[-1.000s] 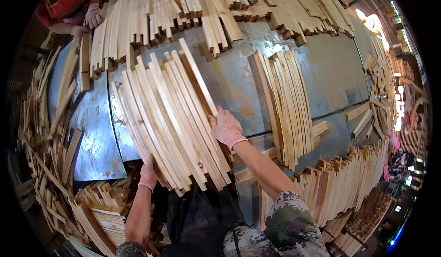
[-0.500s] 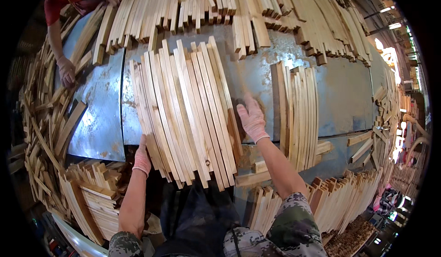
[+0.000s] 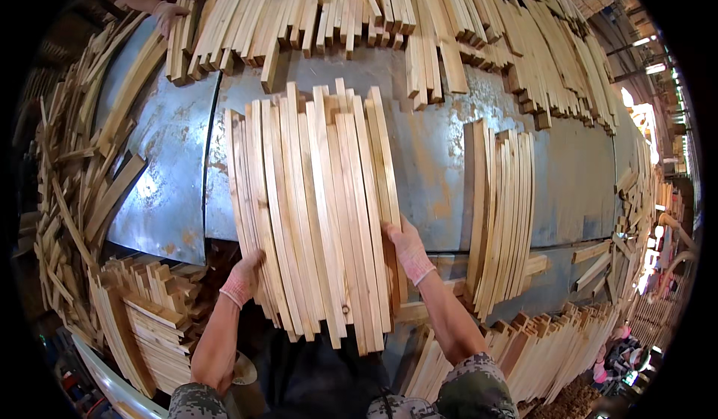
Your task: The person picks up stacks of light-colored wooden planks from a table and places them onto a moving conveyor belt. The person repeatedly gathers planks, aligns them, and transfers them to the belt in a continuous loop.
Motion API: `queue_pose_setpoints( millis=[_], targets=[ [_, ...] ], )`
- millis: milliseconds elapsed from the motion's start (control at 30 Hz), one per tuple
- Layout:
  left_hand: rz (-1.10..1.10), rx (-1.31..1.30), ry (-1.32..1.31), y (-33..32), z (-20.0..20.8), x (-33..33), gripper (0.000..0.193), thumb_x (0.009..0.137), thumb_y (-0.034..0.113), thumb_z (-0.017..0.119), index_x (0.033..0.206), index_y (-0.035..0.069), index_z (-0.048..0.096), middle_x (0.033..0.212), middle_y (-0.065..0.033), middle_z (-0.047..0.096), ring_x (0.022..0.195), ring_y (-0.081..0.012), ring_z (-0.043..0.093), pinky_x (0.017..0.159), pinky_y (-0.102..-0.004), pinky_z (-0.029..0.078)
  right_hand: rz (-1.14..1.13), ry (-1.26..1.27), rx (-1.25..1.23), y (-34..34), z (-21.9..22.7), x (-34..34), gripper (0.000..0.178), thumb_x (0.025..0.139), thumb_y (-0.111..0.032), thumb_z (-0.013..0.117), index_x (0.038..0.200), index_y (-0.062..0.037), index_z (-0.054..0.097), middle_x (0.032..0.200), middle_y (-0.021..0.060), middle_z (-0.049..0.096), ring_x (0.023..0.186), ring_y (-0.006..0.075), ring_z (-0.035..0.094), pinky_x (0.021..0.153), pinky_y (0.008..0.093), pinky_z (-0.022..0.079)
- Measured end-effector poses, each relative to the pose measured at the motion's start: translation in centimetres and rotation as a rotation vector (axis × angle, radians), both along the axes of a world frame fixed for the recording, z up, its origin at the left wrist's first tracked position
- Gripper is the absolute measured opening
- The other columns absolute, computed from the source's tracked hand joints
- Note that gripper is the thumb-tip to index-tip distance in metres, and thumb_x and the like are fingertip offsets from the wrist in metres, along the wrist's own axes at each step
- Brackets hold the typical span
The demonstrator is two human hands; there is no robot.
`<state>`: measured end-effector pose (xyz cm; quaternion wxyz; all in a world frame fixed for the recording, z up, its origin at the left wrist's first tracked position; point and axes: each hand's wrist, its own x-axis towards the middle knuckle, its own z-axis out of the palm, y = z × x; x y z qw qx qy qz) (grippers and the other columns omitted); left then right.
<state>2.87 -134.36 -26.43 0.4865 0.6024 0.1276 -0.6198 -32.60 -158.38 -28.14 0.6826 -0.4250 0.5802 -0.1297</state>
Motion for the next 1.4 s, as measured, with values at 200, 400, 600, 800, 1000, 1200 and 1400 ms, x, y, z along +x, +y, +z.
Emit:
queue_pose_setpoints(
  millis=[200,400,600,800,1000,1200,1400],
  targets=[
    [-0.021,-0.166,0.045,1.0,2.0,-0.8,0.066,0.076,0.012,0.089,0.135,-0.006,0.067,0.121,-0.013,0.075,0.111,-0.0277,0.071,0.104,-0.0444,0.056,-0.049,-0.031,0.05,0.0,1.6,-0.6,0.052,0.108,-0.021,0.069,0.152,0.0031,0.055,0.134,0.0096,0.069,0.119,0.0181,0.064,0.107,0.0317,0.05],
    [-0.05,-0.079,-0.108,-0.3,1.9,-0.8,0.053,0.078,0.017,0.088,0.123,-0.005,0.069,0.108,-0.0101,0.074,0.096,-0.0217,0.069,0.093,-0.0408,0.057,-0.017,-0.042,-0.055,0.4,0.8,-0.3,0.051,0.106,-0.022,0.07,0.15,0.0011,0.058,0.135,0.0088,0.069,0.119,0.0168,0.064,0.105,0.0319,0.05],
    [-0.262,0.176,-0.483,-1.6,1.0,0.5,0.075,0.082,0.028,0.092,0.139,-0.008,0.056,0.121,-0.0185,0.074,0.111,-0.0297,0.072,0.1,-0.0404,0.056,0.076,0.106,-0.137,-1.5,-0.2,0.1,0.054,0.104,-0.021,0.07,0.15,0.0031,0.055,0.132,0.0148,0.071,0.117,0.0214,0.065,0.106,0.0343,0.05],
    [-0.474,0.295,-0.775,-2.3,1.7,-0.8,0.088,0.08,0.042,0.091,0.138,-0.012,0.053,0.126,-0.0274,0.073,0.117,-0.0366,0.073,0.102,-0.04,0.057,0.016,0.078,-0.09,-1.8,0.6,0.2,0.048,0.106,-0.016,0.066,0.149,0.0027,0.056,0.131,0.0124,0.071,0.113,0.0202,0.066,0.103,0.0325,0.052],
    [-0.629,0.368,-0.678,-4.0,4.9,-2.6,0.084,0.078,0.049,0.089,0.132,-0.009,0.06,0.129,-0.029,0.073,0.12,-0.0396,0.072,0.104,-0.0431,0.056,-0.023,-0.058,0.126,-3.9,1.9,-1.4,0.038,0.109,-0.015,0.059,0.145,-0.0013,0.06,0.121,0.005,0.071,0.108,0.0159,0.067,0.099,0.032,0.055],
    [-0.43,0.119,-0.445,-3.3,2.7,-2.0,0.08,0.085,0.044,0.087,0.141,-0.007,0.061,0.134,-0.0196,0.072,0.122,-0.0294,0.07,0.106,-0.0394,0.054,-0.015,-0.031,0.127,-3.4,2.0,-1.3,0.046,0.107,-0.017,0.06,0.151,-0.0022,0.055,0.129,0.0048,0.068,0.114,0.0158,0.065,0.104,0.0325,0.052],
    [-0.089,-0.002,-0.123,-3.5,1.4,-1.9,0.056,0.095,0.035,0.083,0.134,-0.004,0.069,0.121,-0.008,0.074,0.105,-0.0196,0.069,0.096,-0.0357,0.055,-0.018,-0.102,0.099,-2.7,2.8,-0.8,0.046,0.104,-0.017,0.064,0.146,0.0004,0.058,0.126,0.0055,0.069,0.115,0.0156,0.064,0.106,0.0316,0.05]
  ],
)
